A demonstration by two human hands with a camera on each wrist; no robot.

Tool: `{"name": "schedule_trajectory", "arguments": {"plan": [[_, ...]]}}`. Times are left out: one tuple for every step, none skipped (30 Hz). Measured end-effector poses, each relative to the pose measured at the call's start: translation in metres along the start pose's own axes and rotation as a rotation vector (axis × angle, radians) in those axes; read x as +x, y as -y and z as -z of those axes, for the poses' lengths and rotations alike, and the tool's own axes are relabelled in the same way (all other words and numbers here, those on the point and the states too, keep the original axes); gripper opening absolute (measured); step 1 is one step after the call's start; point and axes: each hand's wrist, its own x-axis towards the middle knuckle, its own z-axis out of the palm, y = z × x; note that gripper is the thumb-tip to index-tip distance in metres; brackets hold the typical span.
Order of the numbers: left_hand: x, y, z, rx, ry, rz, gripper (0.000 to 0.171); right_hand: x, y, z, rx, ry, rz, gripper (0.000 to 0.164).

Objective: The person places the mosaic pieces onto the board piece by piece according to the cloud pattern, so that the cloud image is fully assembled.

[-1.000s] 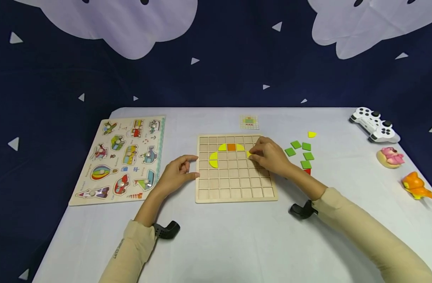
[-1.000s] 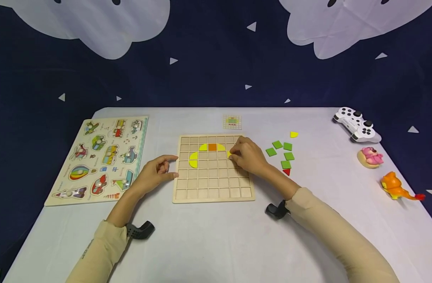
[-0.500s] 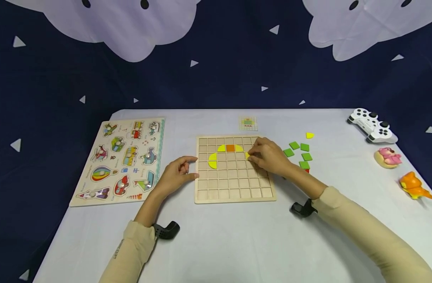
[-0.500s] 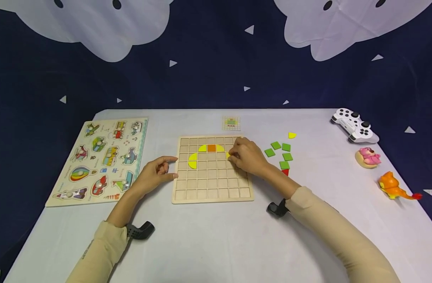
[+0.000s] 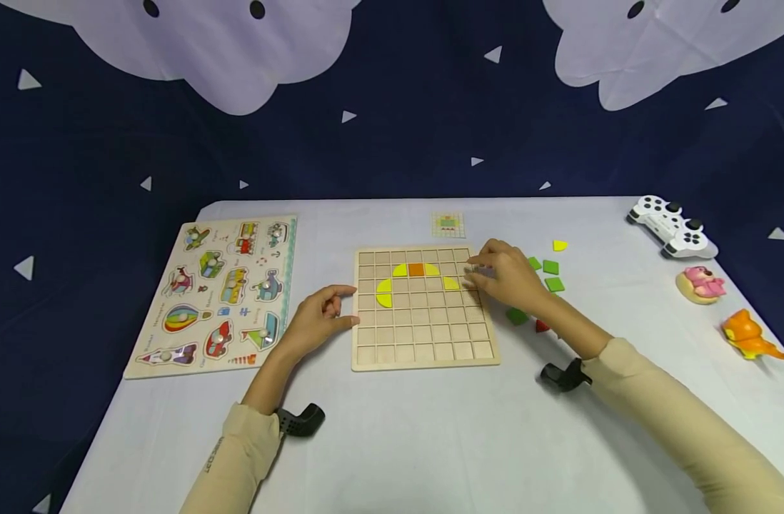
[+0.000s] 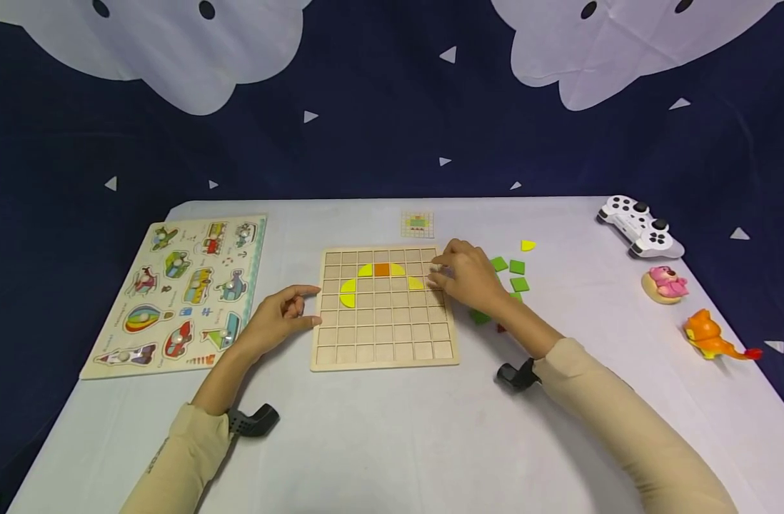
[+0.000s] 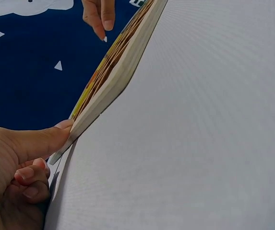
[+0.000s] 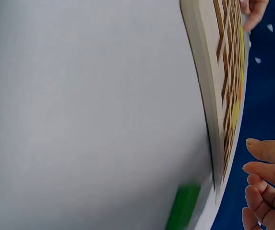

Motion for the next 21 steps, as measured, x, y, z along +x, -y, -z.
{"name": "schedule_trajectory", "arguments": {"plan": [[0.000,0.000,0.000,0.002,0.000,-0.001,0.051,-0.001,-0.005,0.003,-0.006,-0.005,-0.022,0.030],[0.000,0.000,0.000,0.003,0.001,-0.002,0.050,-0.002,-0.009,0.007,-0.012,-0.013,-0.042,0.030],[0.000,0.000,0.000,0.003,0.001,-0.003,0.050,-0.003,-0.015,0.010,-0.020,-0.022,-0.064,0.031],[0.000,0.000,0.000,0.003,0.000,-0.004,0.050,-0.004,-0.020,0.014,-0.025,-0.032,-0.088,0.031],[0.000,0.000,0.000,0.003,0.000,-0.006,0.050,-0.005,-0.026,0.017,-0.035,-0.040,-0.110,0.031],[0.000,0.000,0.000,0.001,0.001,-0.007,0.050,-0.006,-0.032,0.021,-0.048,-0.048,-0.134,0.031],[-0.001,0.000,0.000,0.000,0.001,-0.008,0.050,-0.007,-0.037,0.024,-0.054,-0.056,-0.154,0.031],[-0.001,0.000,0.000,-0.003,0.002,-0.009,0.050,-0.008,-0.043,0.027,-0.060,-0.060,-0.178,0.032],[-0.001,0.000,0.000,-0.003,0.003,-0.009,0.050,-0.009,-0.048,0.031,-0.063,-0.060,-0.204,0.032],[-0.001,0.000,0.001,-0.003,0.004,-0.011,0.050,-0.010,-0.053,0.034,-0.064,-0.060,-0.231,0.033],[-0.001,0.001,0.001,-0.003,0.005,-0.012,0.050,-0.011,-0.058,0.037,-0.069,-0.058,-0.255,0.034],[-0.001,0.001,0.001,-0.003,0.005,-0.012,0.050,-0.012,-0.062,0.039,-0.069,-0.058,-0.280,0.035],[-0.001,0.001,0.001,-0.002,0.006,-0.014,0.050,-0.012,-0.067,0.042,-0.069,-0.056,-0.304,0.036],[-0.001,0.001,0.001,-0.001,0.006,-0.015,0.050,-0.013,-0.071,0.044,-0.075,-0.055,-0.325,0.037],[-0.001,0.001,0.001,0.000,0.007,-0.015,0.050,-0.015,-0.076,0.045,-0.082,-0.057,-0.342,0.037],[-0.001,0.001,0.000,0.000,0.007,-0.016,0.050,-0.016,-0.080,0.047,-0.089,-0.060,-0.356,0.038],[-0.001,0.001,0.000,0.000,0.007,-0.015,0.050,-0.017,-0.085,0.048,-0.097,-0.061,-0.370,0.038],[-0.001,0.001,0.000,0.000,0.007,-0.015,0.050,-0.018,-0.089,0.049,-0.104,-0.064,-0.386,0.038],[0.000,0.000,0.000,0.002,0.008,-0.016,0.050,-0.019,-0.093,0.050,-0.112,-0.068,-0.399,0.038],[0.000,0.000,0.000,0.003,0.008,-0.015,0.050,-0.020,-0.097,0.051,-0.118,-0.072,-0.413,0.039],[0.000,0.000,0.000,0.004,0.008,-0.016,0.050,-0.021,-0.101,0.052,-0.123,-0.074,-0.426,0.039]]}}
